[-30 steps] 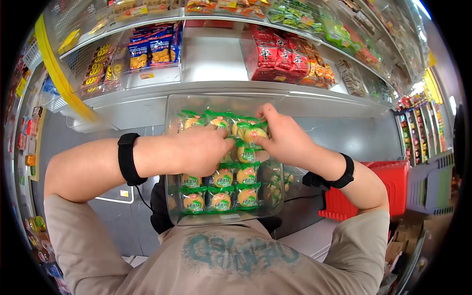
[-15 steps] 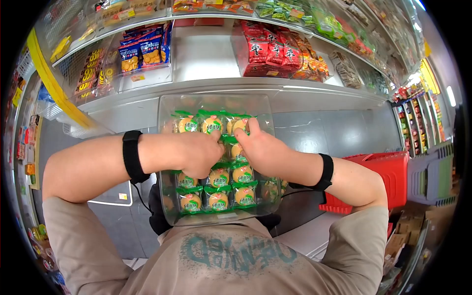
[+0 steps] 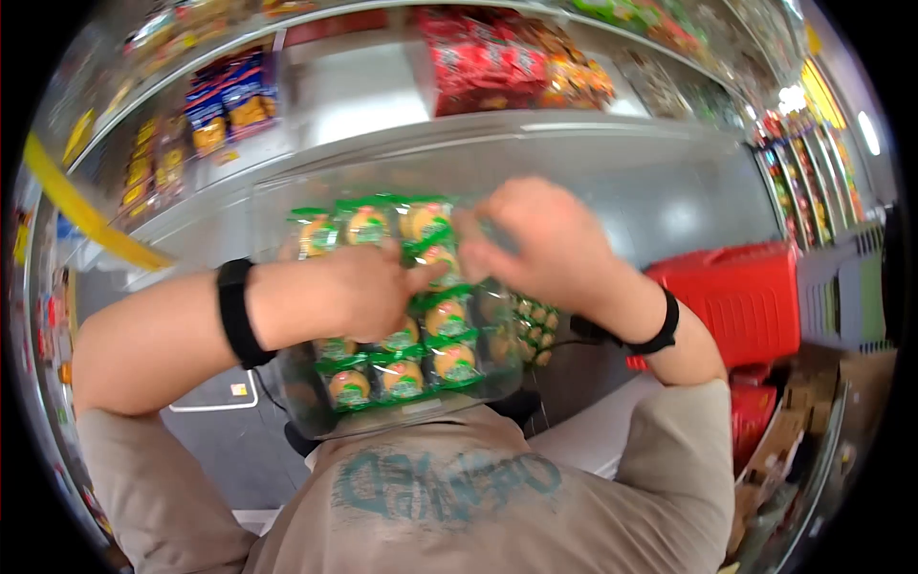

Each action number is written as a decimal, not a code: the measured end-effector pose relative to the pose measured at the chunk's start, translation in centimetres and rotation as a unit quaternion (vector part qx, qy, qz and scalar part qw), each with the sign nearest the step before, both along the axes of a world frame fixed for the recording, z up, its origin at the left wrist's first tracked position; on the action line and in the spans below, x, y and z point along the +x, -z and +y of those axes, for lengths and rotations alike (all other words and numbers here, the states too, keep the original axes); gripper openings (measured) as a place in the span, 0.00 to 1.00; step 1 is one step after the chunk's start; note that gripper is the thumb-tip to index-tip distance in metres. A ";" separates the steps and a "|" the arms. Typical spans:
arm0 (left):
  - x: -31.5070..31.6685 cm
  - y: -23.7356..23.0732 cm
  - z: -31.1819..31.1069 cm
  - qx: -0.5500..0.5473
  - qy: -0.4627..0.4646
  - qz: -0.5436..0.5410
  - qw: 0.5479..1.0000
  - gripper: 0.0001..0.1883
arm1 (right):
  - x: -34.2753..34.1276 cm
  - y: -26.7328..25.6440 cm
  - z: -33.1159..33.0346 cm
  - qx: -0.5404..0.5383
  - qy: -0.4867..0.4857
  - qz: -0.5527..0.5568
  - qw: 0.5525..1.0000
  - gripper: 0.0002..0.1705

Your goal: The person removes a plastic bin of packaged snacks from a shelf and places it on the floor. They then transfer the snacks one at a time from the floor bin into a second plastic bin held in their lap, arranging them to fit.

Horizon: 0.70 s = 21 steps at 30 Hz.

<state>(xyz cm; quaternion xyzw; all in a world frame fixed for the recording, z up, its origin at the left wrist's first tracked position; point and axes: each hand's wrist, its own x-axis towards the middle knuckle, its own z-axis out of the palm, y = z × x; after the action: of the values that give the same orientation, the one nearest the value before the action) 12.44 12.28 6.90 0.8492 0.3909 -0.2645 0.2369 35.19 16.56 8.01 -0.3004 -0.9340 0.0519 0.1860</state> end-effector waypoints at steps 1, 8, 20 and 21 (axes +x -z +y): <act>0.1 0.2 0.0 0.019 0.008 -0.003 1.000 0.40 | 2.1 0.0 0.7 -0.013 0.062 0.087 0.994 0.17; 1.8 -0.4 -0.1 0.031 -0.030 0.000 0.999 0.39 | 22.6 16.6 2.7 -0.151 0.519 0.168 0.824 0.24; 4.9 -2.6 2.1 -0.045 -0.128 0.013 0.991 0.37 | 24.6 48.4 -11.6 -0.584 0.439 -0.181 0.659 0.33; 5.0 -2.7 2.1 -0.040 -0.125 0.017 0.991 0.37 | 24.0 48.8 -11.9 -0.590 0.429 -0.192 0.657 0.33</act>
<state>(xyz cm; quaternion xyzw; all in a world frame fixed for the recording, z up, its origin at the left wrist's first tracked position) 17.44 14.38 9.62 0.7789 0.4873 -0.2621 0.2952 59.20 4.69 -40.75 -0.7178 -0.4896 0.4472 -0.2123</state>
